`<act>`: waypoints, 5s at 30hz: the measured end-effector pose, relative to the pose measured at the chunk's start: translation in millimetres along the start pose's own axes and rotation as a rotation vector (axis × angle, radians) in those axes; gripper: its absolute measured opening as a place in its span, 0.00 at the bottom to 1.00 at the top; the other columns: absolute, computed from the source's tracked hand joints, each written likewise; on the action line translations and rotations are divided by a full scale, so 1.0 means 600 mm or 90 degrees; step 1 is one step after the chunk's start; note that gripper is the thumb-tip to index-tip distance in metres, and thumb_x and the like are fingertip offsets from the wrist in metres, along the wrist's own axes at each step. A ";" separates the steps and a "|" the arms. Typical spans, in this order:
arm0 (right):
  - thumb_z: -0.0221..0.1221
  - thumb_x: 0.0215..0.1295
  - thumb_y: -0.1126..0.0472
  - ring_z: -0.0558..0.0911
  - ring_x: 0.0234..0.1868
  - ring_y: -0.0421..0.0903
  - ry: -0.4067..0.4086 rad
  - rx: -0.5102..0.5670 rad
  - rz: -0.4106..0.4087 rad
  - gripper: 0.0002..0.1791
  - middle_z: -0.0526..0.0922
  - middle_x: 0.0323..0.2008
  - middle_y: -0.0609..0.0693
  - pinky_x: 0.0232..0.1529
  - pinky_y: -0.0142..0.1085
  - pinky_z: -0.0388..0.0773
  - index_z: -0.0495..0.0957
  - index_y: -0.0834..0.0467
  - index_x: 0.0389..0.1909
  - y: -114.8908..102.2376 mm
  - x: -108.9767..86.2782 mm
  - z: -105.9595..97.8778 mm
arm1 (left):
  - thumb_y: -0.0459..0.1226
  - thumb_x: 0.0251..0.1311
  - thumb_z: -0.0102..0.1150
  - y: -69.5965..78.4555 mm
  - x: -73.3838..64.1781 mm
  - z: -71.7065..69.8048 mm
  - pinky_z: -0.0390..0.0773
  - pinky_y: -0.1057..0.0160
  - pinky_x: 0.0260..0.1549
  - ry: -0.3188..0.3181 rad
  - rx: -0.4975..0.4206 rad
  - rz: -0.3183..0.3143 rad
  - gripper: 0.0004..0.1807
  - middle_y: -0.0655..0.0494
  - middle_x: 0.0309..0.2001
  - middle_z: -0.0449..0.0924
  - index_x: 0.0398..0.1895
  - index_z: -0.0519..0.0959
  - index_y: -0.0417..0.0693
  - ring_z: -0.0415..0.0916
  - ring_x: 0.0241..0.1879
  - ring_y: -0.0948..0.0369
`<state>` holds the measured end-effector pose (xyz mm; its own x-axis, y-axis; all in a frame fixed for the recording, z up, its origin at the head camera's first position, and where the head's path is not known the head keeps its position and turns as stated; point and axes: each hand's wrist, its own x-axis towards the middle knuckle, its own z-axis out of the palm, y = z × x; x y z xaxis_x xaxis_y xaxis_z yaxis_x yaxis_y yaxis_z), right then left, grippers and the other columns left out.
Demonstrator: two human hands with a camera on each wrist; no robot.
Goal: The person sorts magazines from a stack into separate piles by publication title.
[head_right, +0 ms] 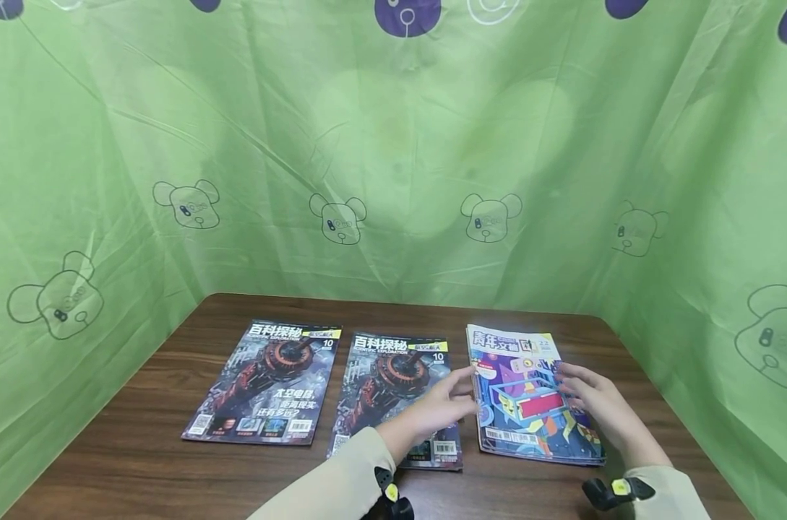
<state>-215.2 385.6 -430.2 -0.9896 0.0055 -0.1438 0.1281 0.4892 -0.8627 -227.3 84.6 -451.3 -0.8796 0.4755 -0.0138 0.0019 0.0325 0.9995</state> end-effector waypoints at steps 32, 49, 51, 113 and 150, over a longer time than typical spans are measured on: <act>0.44 0.81 0.57 0.74 0.62 0.64 -0.155 0.095 -0.118 0.29 0.67 0.67 0.71 0.59 0.48 0.77 0.56 0.67 0.75 -0.082 0.032 0.127 | 0.34 0.67 0.57 -0.001 -0.036 -0.163 0.78 0.46 0.54 0.052 0.015 0.001 0.31 0.37 0.65 0.70 0.74 0.64 0.45 0.75 0.58 0.49; 0.46 0.80 0.57 0.76 0.61 0.63 -0.227 0.111 -0.128 0.30 0.67 0.66 0.73 0.61 0.47 0.75 0.55 0.71 0.73 -0.088 0.045 0.177 | 0.34 0.67 0.56 -0.005 -0.076 -0.229 0.78 0.46 0.55 0.079 0.061 -0.004 0.32 0.35 0.66 0.70 0.74 0.63 0.41 0.75 0.58 0.46; 0.45 0.80 0.57 0.75 0.62 0.64 -0.238 0.115 -0.136 0.30 0.66 0.66 0.74 0.61 0.48 0.75 0.54 0.72 0.73 -0.089 0.045 0.179 | 0.34 0.67 0.56 -0.004 -0.081 -0.237 0.78 0.46 0.54 0.082 0.061 -0.003 0.32 0.33 0.66 0.69 0.74 0.63 0.40 0.76 0.57 0.46; 0.40 0.81 0.62 0.78 0.58 0.65 -0.298 0.159 -0.131 0.28 0.69 0.63 0.76 0.55 0.49 0.80 0.52 0.76 0.73 -0.088 0.046 0.190 | 0.30 0.67 0.56 -0.023 -0.131 -0.309 0.87 0.51 0.32 0.027 0.019 -0.103 0.38 0.40 0.51 0.81 0.76 0.52 0.33 0.84 0.38 0.48; 0.47 0.78 0.60 0.73 0.63 0.63 -0.234 0.207 -0.099 0.37 0.62 0.66 0.79 0.63 0.44 0.73 0.42 0.73 0.76 -0.101 0.032 0.210 | 0.32 0.67 0.56 -0.031 -0.125 -0.319 0.83 0.59 0.26 0.062 -0.024 -0.082 0.37 0.35 0.61 0.72 0.77 0.55 0.46 0.83 0.35 0.53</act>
<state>-233.7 246.2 -441.4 -0.9176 -0.3811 -0.1129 0.0537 0.1627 -0.9852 -252.5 -119.9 -462.9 -0.9133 0.3820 -0.1415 -0.1310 0.0535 0.9899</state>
